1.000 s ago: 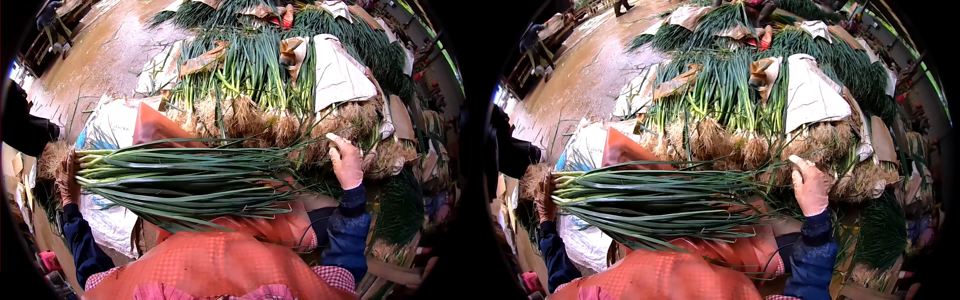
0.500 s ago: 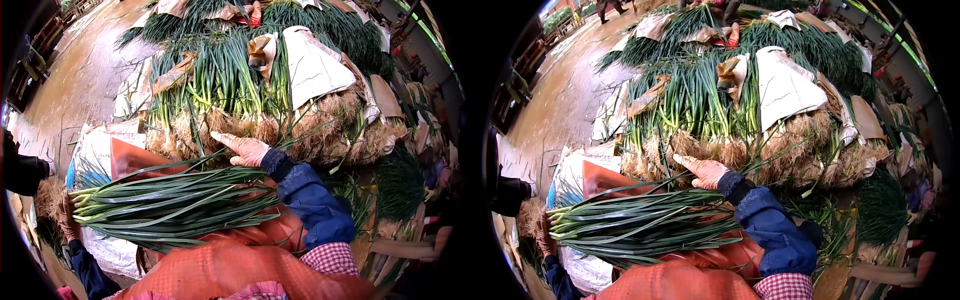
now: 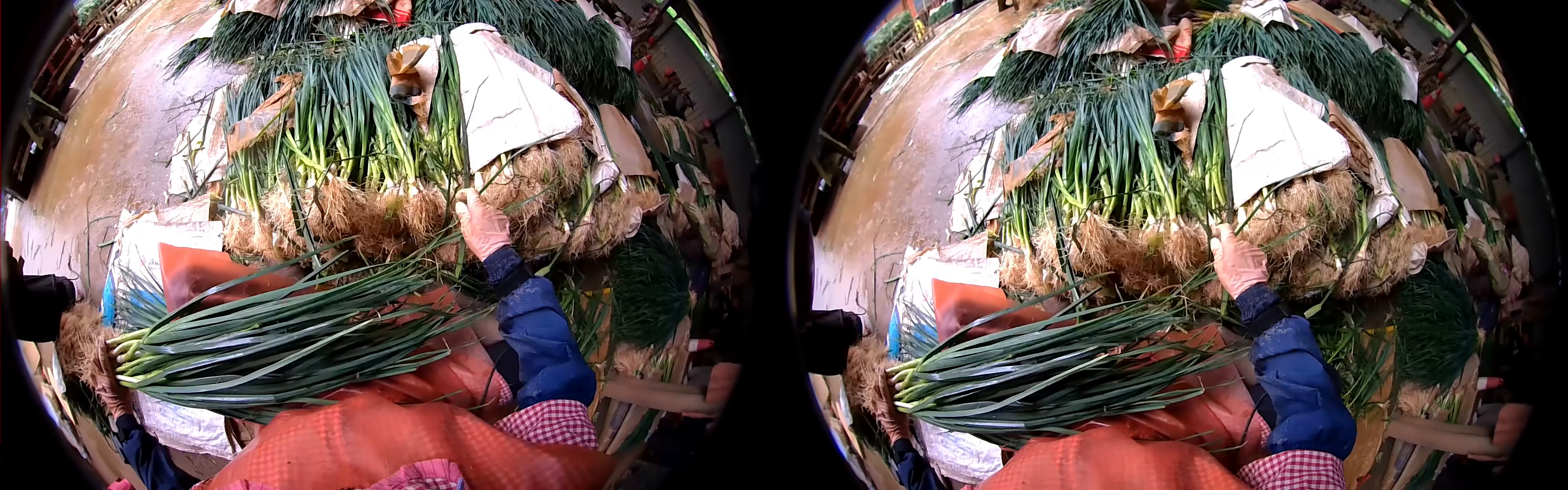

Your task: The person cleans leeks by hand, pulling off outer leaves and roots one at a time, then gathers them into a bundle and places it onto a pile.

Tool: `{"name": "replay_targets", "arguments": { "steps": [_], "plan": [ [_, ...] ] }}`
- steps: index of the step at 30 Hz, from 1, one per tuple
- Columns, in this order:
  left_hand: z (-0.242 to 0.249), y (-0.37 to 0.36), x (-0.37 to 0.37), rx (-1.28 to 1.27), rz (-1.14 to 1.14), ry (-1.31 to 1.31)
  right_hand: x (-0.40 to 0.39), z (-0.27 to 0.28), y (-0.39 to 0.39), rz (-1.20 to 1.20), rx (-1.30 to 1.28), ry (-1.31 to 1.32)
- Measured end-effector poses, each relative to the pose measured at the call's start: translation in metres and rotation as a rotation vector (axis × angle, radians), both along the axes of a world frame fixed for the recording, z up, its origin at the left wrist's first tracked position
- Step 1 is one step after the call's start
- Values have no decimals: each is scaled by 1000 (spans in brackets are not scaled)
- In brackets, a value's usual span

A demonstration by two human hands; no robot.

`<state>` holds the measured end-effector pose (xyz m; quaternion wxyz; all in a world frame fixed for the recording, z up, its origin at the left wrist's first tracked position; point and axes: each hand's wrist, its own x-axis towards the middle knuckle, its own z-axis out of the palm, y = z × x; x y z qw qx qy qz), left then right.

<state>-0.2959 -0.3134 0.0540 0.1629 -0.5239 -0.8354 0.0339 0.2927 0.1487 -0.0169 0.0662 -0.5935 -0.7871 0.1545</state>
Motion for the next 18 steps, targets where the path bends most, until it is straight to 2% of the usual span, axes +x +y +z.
{"name": "replay_targets", "arguments": {
  "steps": [1,3,5,6,7,8,9,11,14,15,16,17,18],
  "plan": [
    [-2,-1,-3,9,-17,5,6,16,-4,32,-20,-90],
    [-8,-6,-14,25,-58,19,9,24,-16,291,-2,197],
    [-15,-6,-21,105,-126,-39,-12,27,-30,554,-46,315],
    [-12,-4,-20,68,-95,-52,-21,13,-33,654,-135,276],
    [-9,-2,-18,31,-63,-63,-33,3,-38,755,-127,380],
    [-4,7,-8,81,-117,-61,-47,-9,-40,836,-173,382],
    [-6,4,-13,68,-83,-55,-56,-15,-46,807,-314,369],
    [-21,-13,-41,110,-81,-133,-69,-39,-54,745,-141,26],
    [-22,-25,-50,69,-83,-83,-66,-35,-54,467,-107,132],
    [-19,-25,-48,57,-104,-57,-58,-32,-49,286,-207,286],
    [-19,-26,-44,52,-106,-40,-45,-56,-40,69,-370,654],
    [-31,-37,-62,107,-87,-140,-27,-65,-33,12,-129,483],
    [-37,-43,-69,159,-65,-262,-11,-67,-24,-31,-192,581]
  ]
}}
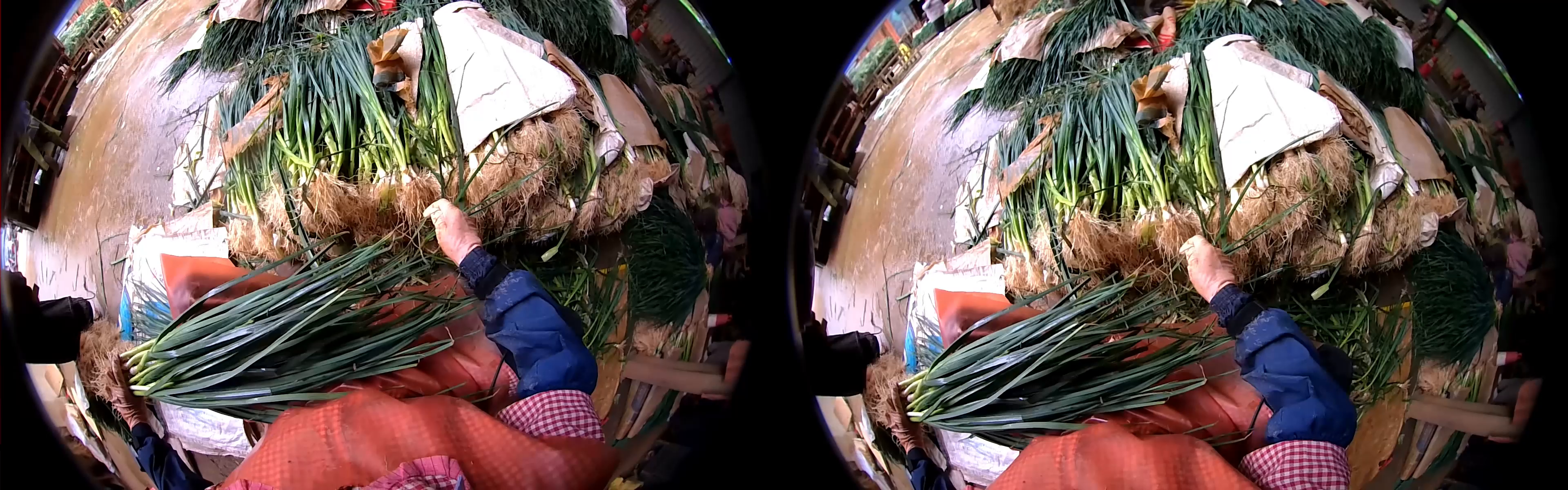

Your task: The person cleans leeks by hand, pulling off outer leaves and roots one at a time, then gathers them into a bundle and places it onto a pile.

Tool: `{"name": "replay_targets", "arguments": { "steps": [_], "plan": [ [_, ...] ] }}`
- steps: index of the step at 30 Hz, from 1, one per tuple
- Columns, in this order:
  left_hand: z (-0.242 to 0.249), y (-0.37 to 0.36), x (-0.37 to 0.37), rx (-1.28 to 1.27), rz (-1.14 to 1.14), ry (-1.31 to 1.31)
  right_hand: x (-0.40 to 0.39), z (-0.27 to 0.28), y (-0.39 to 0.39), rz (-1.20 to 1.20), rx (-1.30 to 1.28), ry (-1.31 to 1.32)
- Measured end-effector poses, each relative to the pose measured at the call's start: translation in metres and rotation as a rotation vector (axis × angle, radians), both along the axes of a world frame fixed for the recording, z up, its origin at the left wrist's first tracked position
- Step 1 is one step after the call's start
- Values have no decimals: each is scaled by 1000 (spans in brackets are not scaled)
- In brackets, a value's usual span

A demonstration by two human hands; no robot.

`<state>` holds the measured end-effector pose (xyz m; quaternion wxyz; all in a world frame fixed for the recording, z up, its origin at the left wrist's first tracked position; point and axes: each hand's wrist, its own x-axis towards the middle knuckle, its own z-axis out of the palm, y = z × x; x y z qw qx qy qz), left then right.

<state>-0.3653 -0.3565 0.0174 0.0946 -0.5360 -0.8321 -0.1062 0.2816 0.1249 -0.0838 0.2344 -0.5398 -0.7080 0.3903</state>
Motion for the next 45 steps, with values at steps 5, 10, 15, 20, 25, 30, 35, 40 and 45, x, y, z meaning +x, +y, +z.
{"name": "replay_targets", "arguments": {
  "steps": [5,10,15,20,25,30,35,40,45],
  "plan": [
    [9,5,10,-34,39,23,6,97,-14,241,469,-155],
    [58,41,68,-304,121,130,-45,157,-62,702,443,197],
    [85,74,107,-482,150,318,-66,105,-83,653,555,37],
    [82,64,107,-449,112,327,-41,97,-72,26,-227,752],
    [80,72,103,-423,112,318,-34,90,-58,411,404,-135],
    [48,52,75,-159,107,91,-37,49,-34,10,-75,600],
    [75,56,96,-437,209,44,-20,40,-14,224,219,275],
    [79,64,102,-446,148,260,-48,31,-30,570,284,139],
    [52,48,71,-245,88,179,0,26,11,-42,-193,550]
  ]
}}
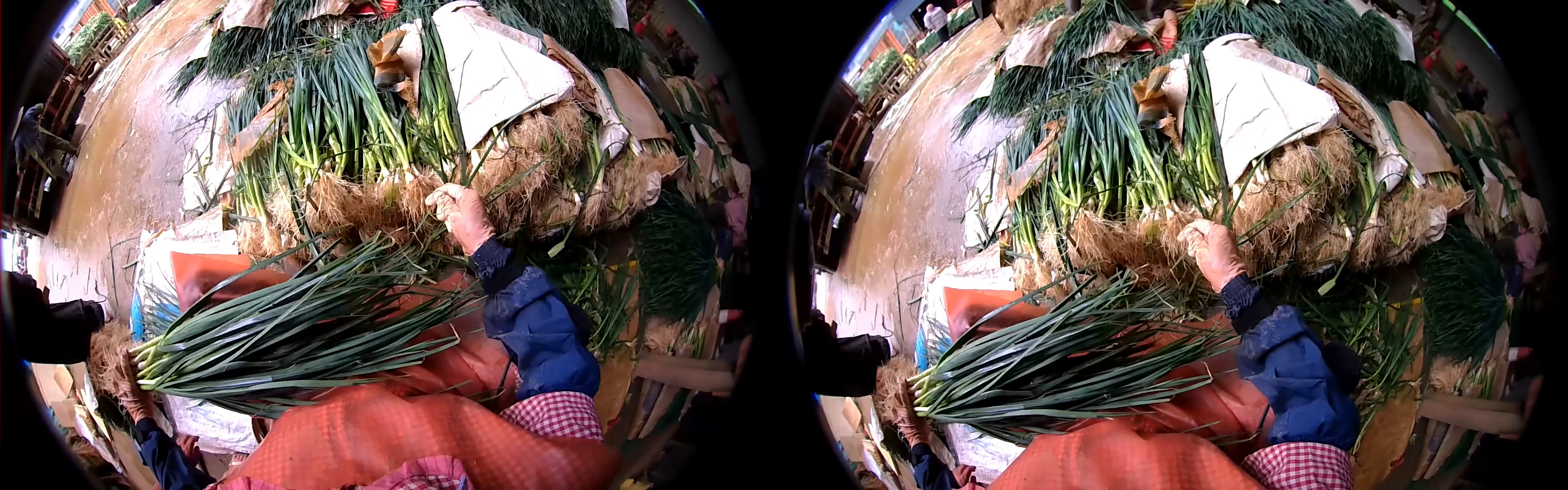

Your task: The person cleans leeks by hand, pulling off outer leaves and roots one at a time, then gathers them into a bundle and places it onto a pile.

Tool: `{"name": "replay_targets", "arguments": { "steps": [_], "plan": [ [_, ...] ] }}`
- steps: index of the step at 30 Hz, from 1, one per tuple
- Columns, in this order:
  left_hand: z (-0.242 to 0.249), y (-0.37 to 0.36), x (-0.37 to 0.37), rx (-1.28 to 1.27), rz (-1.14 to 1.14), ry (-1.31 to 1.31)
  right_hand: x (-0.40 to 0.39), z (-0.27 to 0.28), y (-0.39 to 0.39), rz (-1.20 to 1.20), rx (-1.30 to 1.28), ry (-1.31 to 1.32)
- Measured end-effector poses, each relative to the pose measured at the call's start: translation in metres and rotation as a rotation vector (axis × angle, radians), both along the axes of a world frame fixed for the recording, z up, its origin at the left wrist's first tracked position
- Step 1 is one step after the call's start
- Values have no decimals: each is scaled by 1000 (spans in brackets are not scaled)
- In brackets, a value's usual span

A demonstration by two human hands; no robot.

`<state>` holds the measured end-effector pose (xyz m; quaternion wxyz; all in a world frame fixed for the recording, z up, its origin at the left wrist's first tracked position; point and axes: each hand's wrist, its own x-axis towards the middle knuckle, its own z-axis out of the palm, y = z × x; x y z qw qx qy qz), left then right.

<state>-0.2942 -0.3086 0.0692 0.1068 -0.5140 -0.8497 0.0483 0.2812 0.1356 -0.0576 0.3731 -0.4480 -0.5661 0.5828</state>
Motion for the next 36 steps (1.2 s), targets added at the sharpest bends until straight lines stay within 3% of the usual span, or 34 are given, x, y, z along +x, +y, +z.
{"name": "replay_targets", "arguments": {
  "steps": [2,4,6,7,10,12,15,16,18,19,20,22,24,26,28,29,30,32,34,36],
  "plan": [
    [-8,0,-5,41,-27,-26,-1,6,-12,223,359,-292],
    [-13,-4,-12,79,-48,-41,-15,32,-31,521,404,-610],
    [-15,-11,-16,91,-60,-43,-27,6,-40,727,515,-656],
    [-15,-12,-16,83,-65,-35,-29,10,-43,553,518,-585],
    [-11,-14,-12,69,-34,-76,-7,-32,-15,3,155,-109],
    [-16,-18,-16,92,20,-164,2,27,-22,328,132,-405],
    [-18,-14,-17,72,-22,-35,-19,44,-52,637,527,-362],
    [-17,-12,-16,94,-52,-19,-28,48,-62,712,627,-512],
    [-16,-8,-12,129,-111,14,-34,30,-65,469,678,-469],
    [-3,1,3,-10,-35,27,-27,21,-53,263,637,-431],
    [21,15,28,-144,40,40,-14,20,-42,161,310,-303],
    [31,18,39,-272,108,60,8,16,-28,92,258,-393],
    [22,9,27,-259,91,74,8,28,-33,319,488,-534],
    [3,9,15,-29,-41,69,-7,28,-46,430,756,-622],
    [-2,6,14,60,-68,112,-23,21,-51,728,563,-868],
    [-2,3,10,58,-40,79,-20,0,-54,634,691,-800],
    [-3,0,7,56,-16,42,-17,-19,-51,424,718,-568],
    [-1,0,8,37,-59,80,-2,-26,-33,74,173,-232],
    [-3,0,9,94,-85,-28,20,-10,-21,-29,130,-311],
    [-17,-13,-13,127,-57,-87,16,16,-31,282,426,-513]
  ]
}}
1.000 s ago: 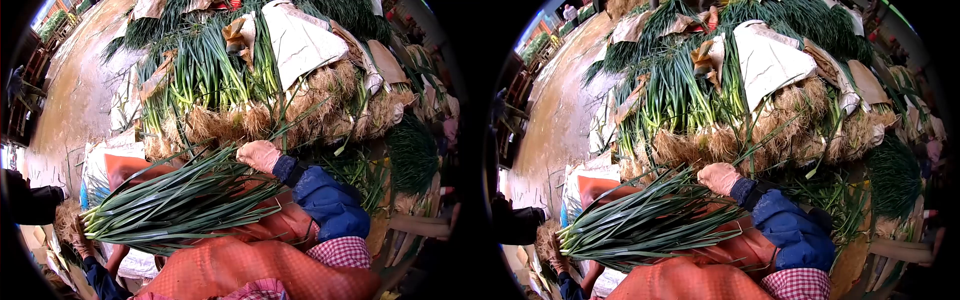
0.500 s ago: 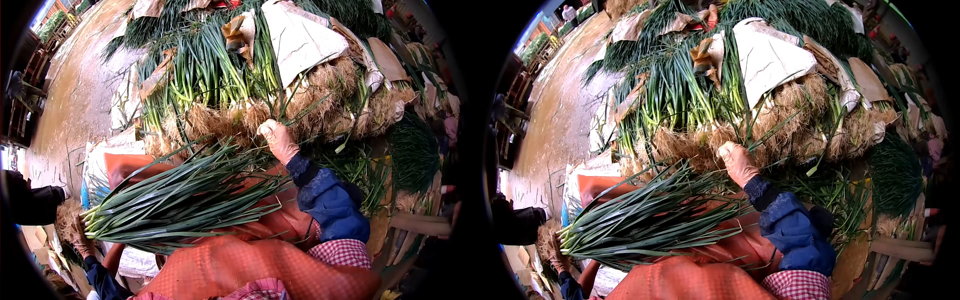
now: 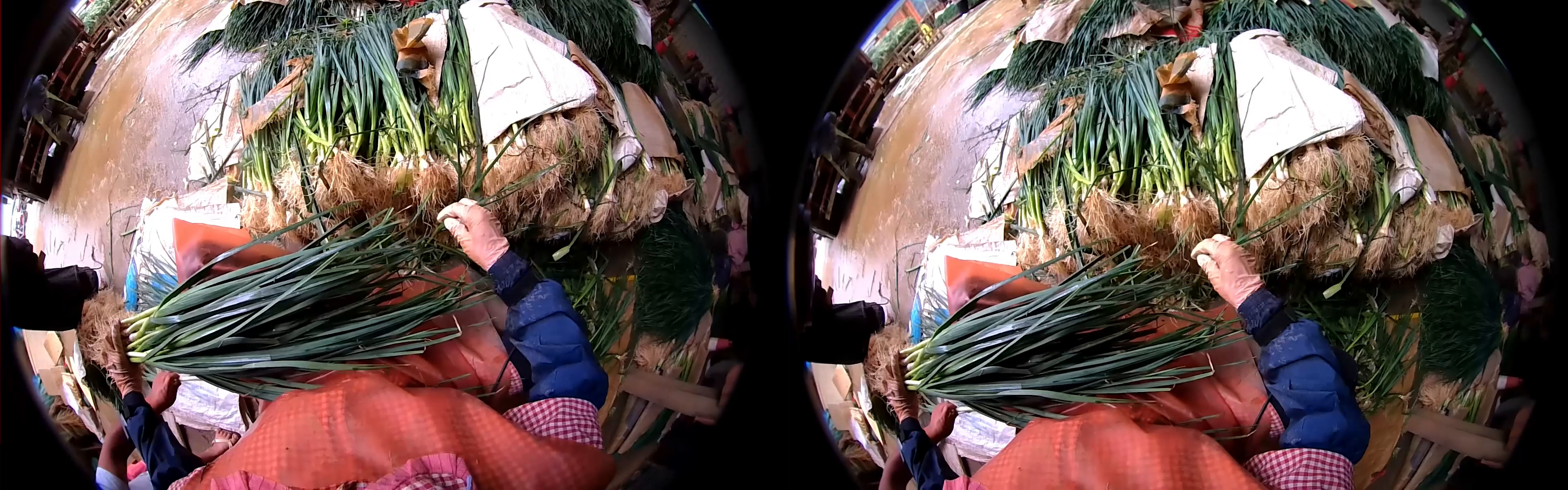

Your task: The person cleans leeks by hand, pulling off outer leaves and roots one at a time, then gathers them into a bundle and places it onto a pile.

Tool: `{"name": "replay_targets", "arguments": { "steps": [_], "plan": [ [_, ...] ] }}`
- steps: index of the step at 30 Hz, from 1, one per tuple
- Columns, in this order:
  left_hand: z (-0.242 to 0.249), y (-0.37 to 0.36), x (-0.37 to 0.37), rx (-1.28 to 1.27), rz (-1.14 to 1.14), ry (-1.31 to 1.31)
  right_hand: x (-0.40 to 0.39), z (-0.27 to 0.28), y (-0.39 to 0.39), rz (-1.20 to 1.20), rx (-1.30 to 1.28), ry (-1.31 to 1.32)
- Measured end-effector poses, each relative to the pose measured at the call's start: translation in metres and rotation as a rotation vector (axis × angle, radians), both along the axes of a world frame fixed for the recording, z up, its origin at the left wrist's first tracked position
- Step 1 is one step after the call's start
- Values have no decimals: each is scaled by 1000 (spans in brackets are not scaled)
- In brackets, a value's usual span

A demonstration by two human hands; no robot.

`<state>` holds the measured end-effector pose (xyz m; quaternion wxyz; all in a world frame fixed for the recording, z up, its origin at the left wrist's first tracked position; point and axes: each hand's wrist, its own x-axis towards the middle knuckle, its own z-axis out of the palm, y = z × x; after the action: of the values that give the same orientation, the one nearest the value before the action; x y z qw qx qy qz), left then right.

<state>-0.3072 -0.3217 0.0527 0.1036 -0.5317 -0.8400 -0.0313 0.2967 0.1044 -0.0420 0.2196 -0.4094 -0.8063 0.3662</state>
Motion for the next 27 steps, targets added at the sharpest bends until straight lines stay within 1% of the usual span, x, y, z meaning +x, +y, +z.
{"name": "replay_targets", "arguments": {
  "steps": [2,3,4,6,7,8,10,12,14,15,16,18,19,20,21,22,24,26,27],
  "plan": [
    [13,15,22,-63,15,151,-15,-1,-21,233,249,-153],
    [13,16,23,-71,36,140,-20,-10,-25,300,177,-285],
    [19,22,31,-126,90,154,-23,-21,-28,225,174,-298],
    [20,19,27,-155,31,297,-9,-55,-9,-63,57,-68],
    [16,15,22,-137,9,315,-5,-34,-7,-153,-37,26],
    [9,7,12,-115,43,245,-8,-16,-10,-109,-45,32],
    [19,15,25,-169,72,228,-24,30,-25,176,39,66],
    [10,13,16,-121,58,234,-49,63,-46,314,202,42],
    [11,11,14,-108,52,221,-71,66,-61,395,299,-9],
    [10,7,8,-101,68,146,-76,55,-61,529,349,-186],
    [12,11,12,-111,15,284,-80,47,-62,519,380,-177],
    [6,6,4,-149,66,358,-76,42,-65,302,207,87],
    [8,9,8,-127,55,313,-75,38,-66,244,31,287],
    [14,17,19,-107,46,267,-75,43,-69,200,-123,356],
    [26,29,37,-151,28,355,-72,45,-71,29,-409,489],
    [23,25,31,-136,18,344,-68,47,-69,-151,-686,618],
    [4,8,8,-7,-16,154,-34,43,-41,-394,-829,724],
    [11,10,21,-66,5,228,-14,35,-27,-177,-146,275],
    [13,11,24,-52,3,159,-3,40,-26,-90,181,-120]
  ]
}}
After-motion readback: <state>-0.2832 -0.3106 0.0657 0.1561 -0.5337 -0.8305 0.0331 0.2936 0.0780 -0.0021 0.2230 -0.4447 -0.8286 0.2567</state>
